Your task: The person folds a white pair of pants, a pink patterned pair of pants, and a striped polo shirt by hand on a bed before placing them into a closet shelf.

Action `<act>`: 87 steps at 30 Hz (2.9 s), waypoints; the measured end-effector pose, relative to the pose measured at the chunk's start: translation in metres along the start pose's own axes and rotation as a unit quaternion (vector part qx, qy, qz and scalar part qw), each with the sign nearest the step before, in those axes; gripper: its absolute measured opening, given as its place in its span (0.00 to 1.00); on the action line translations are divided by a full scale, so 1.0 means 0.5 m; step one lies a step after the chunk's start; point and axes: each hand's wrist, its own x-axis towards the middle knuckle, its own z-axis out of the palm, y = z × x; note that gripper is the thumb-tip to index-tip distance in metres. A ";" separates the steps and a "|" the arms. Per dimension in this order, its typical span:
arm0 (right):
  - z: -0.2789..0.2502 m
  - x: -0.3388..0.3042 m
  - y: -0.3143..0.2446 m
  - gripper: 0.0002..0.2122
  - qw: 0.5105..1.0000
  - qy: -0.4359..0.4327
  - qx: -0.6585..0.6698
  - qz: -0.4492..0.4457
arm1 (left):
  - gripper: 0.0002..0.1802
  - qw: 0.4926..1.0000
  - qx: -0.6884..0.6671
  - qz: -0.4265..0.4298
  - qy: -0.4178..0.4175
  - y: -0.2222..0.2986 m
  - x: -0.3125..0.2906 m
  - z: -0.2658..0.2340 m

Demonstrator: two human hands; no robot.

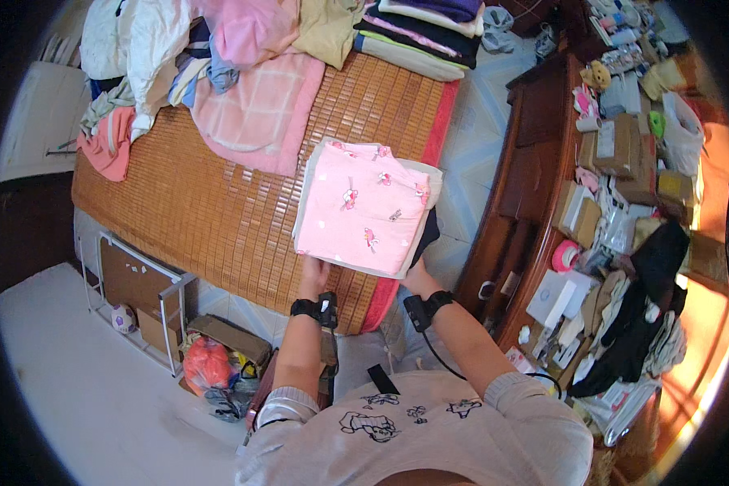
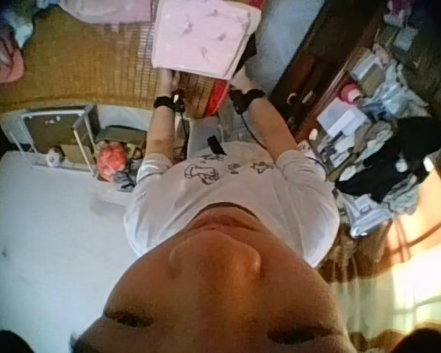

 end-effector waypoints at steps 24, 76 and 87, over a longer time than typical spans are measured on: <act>-0.300 0.420 -0.052 0.34 0.998 0.009 -0.043 0.049 | 0.21 0.996 -0.058 -0.026 0.063 0.158 0.390 0.433; 0.219 -0.070 -0.160 0.06 0.868 -0.319 -0.041 0.379 | 0.17 0.892 -0.284 -0.012 0.350 -0.374 -0.998 -0.682; 0.180 -0.112 -0.119 0.07 0.882 -0.152 0.018 0.445 | 0.13 0.893 -0.273 -0.024 0.358 -0.294 -0.981 -0.772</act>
